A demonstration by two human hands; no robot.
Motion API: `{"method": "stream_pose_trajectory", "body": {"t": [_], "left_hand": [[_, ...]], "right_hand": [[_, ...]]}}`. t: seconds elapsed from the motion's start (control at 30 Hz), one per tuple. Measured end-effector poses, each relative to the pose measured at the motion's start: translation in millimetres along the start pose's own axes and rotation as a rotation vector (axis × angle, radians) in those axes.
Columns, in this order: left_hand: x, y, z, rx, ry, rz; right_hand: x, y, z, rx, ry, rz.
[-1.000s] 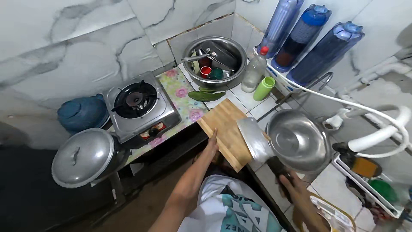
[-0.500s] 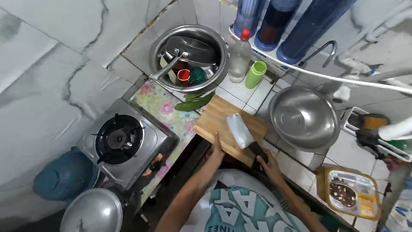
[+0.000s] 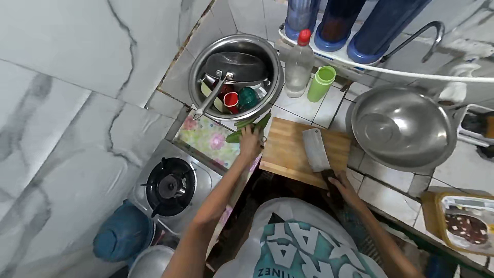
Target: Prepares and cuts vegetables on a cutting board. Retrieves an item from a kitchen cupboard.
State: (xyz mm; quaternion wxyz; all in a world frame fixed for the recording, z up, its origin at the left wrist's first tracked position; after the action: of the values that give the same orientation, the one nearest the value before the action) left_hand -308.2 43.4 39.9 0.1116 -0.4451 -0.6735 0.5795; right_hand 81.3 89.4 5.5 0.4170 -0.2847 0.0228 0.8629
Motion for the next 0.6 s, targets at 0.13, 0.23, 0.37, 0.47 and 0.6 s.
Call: {"method": "stream_pose_trajectory", "body": {"t": [0.13,0.23,0.37,0.47,0.6], "left_hand": [[36.2,14.6,16.4,0.303,0.025,-0.017],[37.6,13.1,15.6,0.275,0.053,-0.045],[0.6,-8.2,-28.0,0.195,0.142,-0.026],[-33.5,11.8,-81.6,0.202,0.253,0.074],[-40.8,79.3,-108.7,0.302,0.371,0.127]], "right_hand": [[14.4,7.3,10.3,-0.009,0.067,0.025],[16.2,-2.5,14.4,0.143,0.088,0.092],[18.1,-12.2,19.2,0.234,0.025,0.064],[18.4,-24.4,24.6,0.177,0.069,0.025],[18.2,-43.8,30.2,-0.249,0.009,0.039]]}}
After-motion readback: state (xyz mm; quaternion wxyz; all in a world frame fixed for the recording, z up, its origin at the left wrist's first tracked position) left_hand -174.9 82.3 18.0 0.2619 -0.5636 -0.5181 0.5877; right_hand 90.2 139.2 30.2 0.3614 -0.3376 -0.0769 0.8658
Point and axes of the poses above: each hand's wrist, its own x-axis towards the middle knuckle, its own y-axis out of the palm, z = x × y, the point moved 3 cm from there along x, towards the middle knuckle, and after that the axes turned 13 degrees about -y, right-handed, at the moved point
